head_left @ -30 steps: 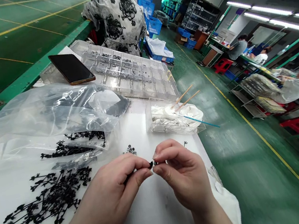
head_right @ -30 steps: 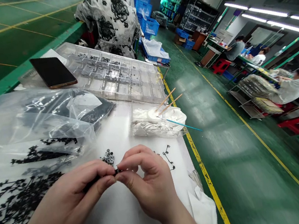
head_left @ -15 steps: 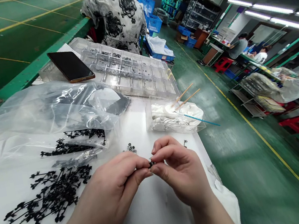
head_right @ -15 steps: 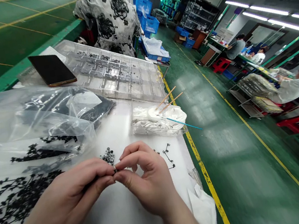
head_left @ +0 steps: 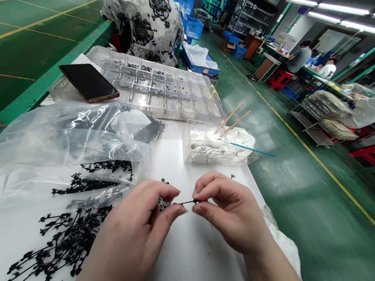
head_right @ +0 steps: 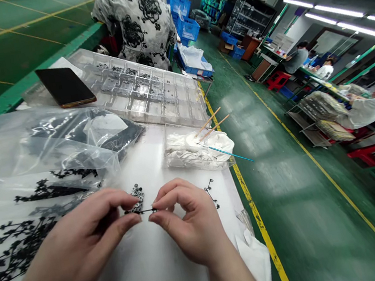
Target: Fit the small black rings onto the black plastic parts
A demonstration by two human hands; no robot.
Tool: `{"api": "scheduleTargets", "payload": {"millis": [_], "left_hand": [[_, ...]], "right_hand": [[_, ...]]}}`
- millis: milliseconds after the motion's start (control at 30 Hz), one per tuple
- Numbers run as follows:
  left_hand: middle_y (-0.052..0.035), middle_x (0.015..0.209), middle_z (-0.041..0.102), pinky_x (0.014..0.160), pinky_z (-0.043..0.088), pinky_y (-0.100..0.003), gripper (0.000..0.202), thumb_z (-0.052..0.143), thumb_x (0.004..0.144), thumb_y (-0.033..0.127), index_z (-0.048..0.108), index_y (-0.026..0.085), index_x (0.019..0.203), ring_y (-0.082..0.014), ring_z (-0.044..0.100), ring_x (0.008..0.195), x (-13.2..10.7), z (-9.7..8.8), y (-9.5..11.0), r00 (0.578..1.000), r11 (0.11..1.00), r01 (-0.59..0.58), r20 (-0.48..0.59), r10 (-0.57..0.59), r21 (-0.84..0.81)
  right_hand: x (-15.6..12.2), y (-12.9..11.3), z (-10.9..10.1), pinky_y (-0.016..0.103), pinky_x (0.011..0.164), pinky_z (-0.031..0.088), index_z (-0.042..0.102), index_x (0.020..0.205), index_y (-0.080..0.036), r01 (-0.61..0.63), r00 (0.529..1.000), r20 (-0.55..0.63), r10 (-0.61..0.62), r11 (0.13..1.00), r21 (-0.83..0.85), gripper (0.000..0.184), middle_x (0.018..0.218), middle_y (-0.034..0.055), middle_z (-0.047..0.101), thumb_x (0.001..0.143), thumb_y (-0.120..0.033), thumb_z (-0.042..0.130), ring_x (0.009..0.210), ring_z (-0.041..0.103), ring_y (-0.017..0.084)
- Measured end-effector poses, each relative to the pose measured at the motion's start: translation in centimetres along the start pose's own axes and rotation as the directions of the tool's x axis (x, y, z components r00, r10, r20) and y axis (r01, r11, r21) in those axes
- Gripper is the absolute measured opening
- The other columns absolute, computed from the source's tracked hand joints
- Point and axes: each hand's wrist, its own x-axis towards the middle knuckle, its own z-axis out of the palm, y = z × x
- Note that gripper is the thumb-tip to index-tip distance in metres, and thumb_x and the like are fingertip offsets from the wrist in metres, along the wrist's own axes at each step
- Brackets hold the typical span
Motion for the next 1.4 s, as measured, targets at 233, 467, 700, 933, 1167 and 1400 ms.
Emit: {"api": "scheduleTargets", "payload": {"millis": [233,467,700,933,1167,1400], "left_hand": [[0.0013,0.090,0.069,0.063,0.049,-0.022,0.031,0.067,0.104,0.058,0.067,0.029,0.115,-0.0162,0.065,0.079,0.0,0.0,-0.3,0.902,0.788,0.422,0.122,-0.414,-0.449],[-0.0003,0.090,0.068,0.069,0.050,-0.028,0.023,0.064,0.106,0.050,0.068,0.028,0.113,-0.0195,0.064,0.081,-0.2,0.6,0.8,0.949,0.892,0.315,0.100,-0.299,-0.323],[0.0006,0.097,0.064,0.063,0.048,-0.027,0.022,0.067,0.100,0.028,0.068,0.031,0.123,-0.0142,0.056,0.067,-0.9,1.2,2.3,0.993,0.959,0.117,0.061,-0.105,-0.257],[0.0018,0.101,0.075,0.063,0.051,-0.026,0.018,0.063,0.104,0.032,0.071,0.037,0.119,-0.0176,0.071,0.082,-1.0,1.5,2.1,0.997,0.954,0.079,0.032,-0.072,-0.290],[0.0001,0.096,0.074,0.066,0.055,-0.028,0.018,0.064,0.104,0.031,0.069,0.033,0.122,-0.0191,0.072,0.082,-0.8,1.2,1.9,0.990,0.954,0.131,0.088,-0.111,-0.271],[-0.0027,0.113,0.067,0.069,0.053,-0.021,0.027,0.062,0.107,0.025,0.066,0.033,0.133,-0.0122,0.060,0.082,-0.5,1.4,1.2,0.889,0.534,0.435,0.253,-0.381,-0.725]], "right_hand": [[0.4,0.3,-2.0,0.026,0.059,0.054,0.075,0.084,-0.021,-0.143,0.958,-0.222,0.180,0.974,0.176,0.013,0.088,0.0020,0.069,0.087,-0.025,0.087,0.069,0.065,0.013],[0.3,0.1,-0.9,0.026,0.050,0.058,0.075,0.087,-0.021,-0.186,0.947,-0.179,0.267,0.909,0.372,0.027,0.084,0.0013,0.074,0.074,-0.029,0.098,0.058,0.064,0.012],[-0.8,-1.0,0.9,0.023,0.050,0.061,0.079,0.094,-0.026,-0.118,0.982,-0.068,0.176,0.855,0.505,0.024,0.084,0.0005,0.072,0.078,-0.022,0.097,0.064,0.067,0.013],[-0.9,-1.3,1.3,0.025,0.052,0.064,0.081,0.090,-0.026,-0.162,0.977,-0.025,0.212,0.812,0.561,0.024,0.080,-0.0003,0.074,0.075,-0.020,0.098,0.062,0.071,0.014],[-1.0,-0.9,1.6,0.029,0.052,0.064,0.079,0.094,-0.025,-0.233,0.963,0.018,0.268,0.798,0.556,0.027,0.074,-0.0012,0.072,0.076,-0.029,0.099,0.058,0.068,0.015],[0.0,0.2,-4.4,0.028,0.054,0.055,0.078,0.114,-0.023,-0.197,0.946,-0.215,0.244,0.955,0.220,0.035,0.084,0.0017,0.072,0.084,-0.034,0.091,0.062,0.065,0.014]]}}
